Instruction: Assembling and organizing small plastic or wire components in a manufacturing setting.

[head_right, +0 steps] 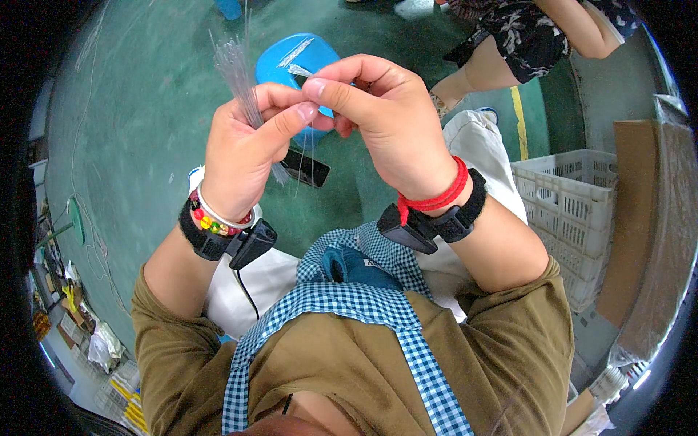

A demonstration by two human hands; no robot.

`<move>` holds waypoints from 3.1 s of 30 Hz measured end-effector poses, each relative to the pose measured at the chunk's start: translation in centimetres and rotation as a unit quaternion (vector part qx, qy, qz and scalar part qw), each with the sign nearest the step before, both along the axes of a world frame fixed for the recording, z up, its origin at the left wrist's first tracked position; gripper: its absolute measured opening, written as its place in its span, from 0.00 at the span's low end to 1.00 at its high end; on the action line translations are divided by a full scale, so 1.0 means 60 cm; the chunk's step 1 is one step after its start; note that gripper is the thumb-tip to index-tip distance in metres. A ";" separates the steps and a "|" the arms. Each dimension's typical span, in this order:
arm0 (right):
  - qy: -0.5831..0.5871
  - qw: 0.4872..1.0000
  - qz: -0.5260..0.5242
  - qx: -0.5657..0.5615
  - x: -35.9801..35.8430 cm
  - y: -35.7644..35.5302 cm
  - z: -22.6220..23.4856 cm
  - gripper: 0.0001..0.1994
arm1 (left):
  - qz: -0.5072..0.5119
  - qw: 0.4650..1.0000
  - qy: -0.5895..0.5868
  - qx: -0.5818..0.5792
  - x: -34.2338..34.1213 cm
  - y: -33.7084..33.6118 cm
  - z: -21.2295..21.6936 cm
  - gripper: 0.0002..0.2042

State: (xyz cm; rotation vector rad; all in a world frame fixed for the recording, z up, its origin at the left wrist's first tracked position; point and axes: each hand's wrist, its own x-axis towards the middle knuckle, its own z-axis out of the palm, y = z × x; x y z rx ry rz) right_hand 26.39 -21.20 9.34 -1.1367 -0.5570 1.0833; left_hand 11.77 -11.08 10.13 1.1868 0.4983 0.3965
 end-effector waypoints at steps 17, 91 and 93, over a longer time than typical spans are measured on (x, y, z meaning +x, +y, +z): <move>0.017 0.999 0.014 0.023 -0.003 0.001 -0.004 0.06 | -0.008 1.000 -0.021 -0.001 0.002 0.003 -0.015 0.09; -0.041 0.998 -0.036 0.017 -0.012 -0.005 0.008 0.04 | -0.036 0.999 0.022 0.030 -0.010 0.016 0.001 0.08; -0.039 0.999 -0.028 0.015 -0.010 -0.005 0.007 0.04 | -0.040 0.999 0.020 0.028 -0.010 0.017 0.001 0.08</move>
